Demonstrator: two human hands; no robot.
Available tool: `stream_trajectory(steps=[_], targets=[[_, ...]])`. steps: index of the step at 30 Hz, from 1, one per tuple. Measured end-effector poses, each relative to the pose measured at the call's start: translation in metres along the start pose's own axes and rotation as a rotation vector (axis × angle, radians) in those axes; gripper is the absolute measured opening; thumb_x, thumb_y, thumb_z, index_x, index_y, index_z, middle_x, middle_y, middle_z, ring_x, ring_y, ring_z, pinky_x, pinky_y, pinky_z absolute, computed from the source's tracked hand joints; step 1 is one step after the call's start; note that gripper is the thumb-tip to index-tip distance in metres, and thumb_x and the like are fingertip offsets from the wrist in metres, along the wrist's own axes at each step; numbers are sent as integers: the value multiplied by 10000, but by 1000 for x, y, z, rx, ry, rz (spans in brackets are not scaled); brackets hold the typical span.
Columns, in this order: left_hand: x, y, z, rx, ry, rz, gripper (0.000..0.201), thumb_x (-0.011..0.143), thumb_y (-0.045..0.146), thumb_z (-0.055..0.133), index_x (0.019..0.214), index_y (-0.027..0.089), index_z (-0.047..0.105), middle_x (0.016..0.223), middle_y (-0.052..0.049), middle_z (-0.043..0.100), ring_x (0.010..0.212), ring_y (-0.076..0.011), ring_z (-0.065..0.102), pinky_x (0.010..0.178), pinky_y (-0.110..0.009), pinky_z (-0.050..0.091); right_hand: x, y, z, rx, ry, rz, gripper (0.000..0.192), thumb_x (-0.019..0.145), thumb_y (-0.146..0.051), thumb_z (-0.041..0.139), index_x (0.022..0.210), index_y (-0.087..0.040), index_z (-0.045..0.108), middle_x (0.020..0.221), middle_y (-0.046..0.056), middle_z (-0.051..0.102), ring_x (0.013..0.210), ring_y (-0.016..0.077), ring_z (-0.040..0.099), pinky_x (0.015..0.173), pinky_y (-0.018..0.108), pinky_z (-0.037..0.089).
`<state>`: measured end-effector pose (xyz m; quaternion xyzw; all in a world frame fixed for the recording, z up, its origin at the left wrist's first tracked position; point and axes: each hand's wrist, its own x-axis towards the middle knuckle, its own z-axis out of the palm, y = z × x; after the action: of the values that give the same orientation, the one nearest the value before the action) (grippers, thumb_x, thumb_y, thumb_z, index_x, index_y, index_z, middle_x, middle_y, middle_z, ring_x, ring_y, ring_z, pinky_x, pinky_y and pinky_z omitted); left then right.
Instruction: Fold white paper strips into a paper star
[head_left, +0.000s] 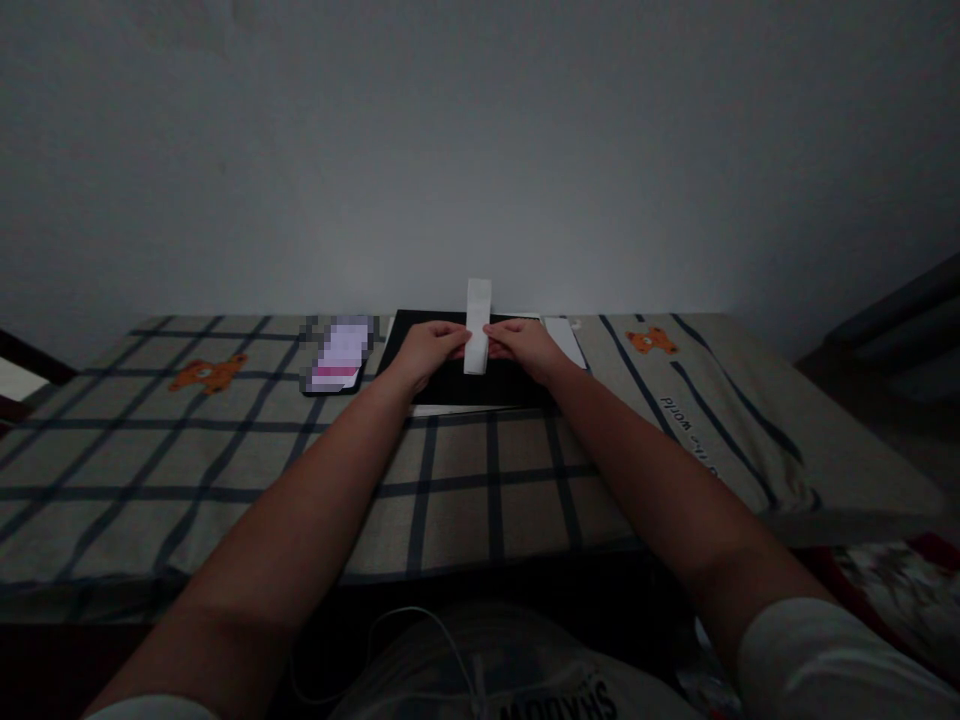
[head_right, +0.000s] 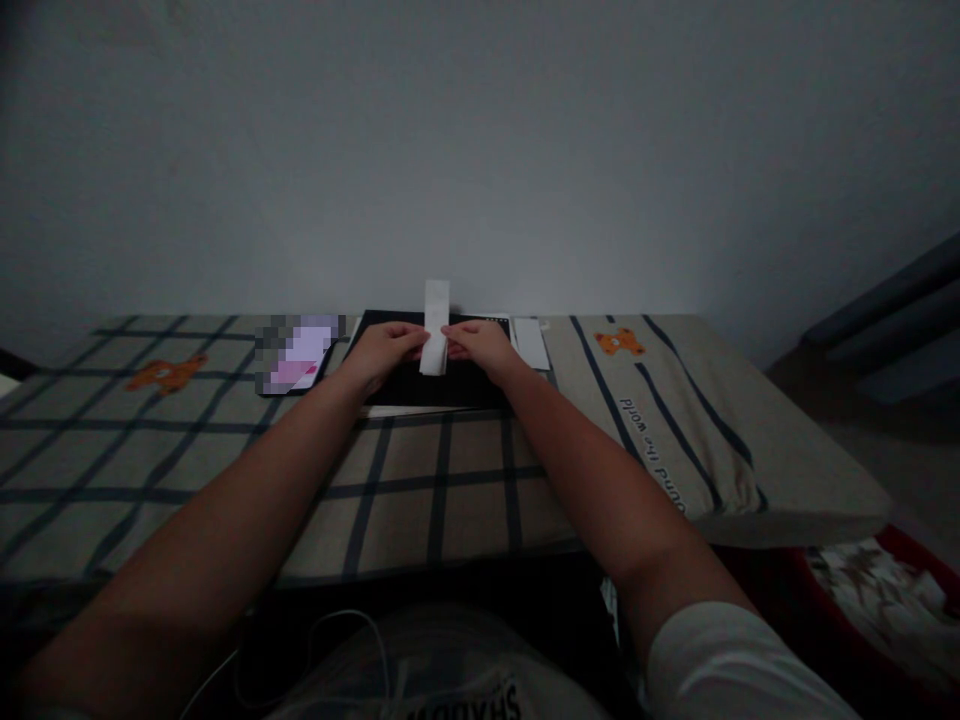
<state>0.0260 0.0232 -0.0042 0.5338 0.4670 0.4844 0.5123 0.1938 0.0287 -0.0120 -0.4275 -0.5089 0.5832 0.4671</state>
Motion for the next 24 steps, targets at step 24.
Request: stream_trajectory(steps=[24], targets=[[0,-1,-2,-87,-79,-41,211,672,277,728,809,118,698,796,-61,697,741,-132,635,793,-288,500,2,3,-1,52,-9,-28,66,812,-154,616,786,-112,659,748,45,694,630,79,629,626,192,534]])
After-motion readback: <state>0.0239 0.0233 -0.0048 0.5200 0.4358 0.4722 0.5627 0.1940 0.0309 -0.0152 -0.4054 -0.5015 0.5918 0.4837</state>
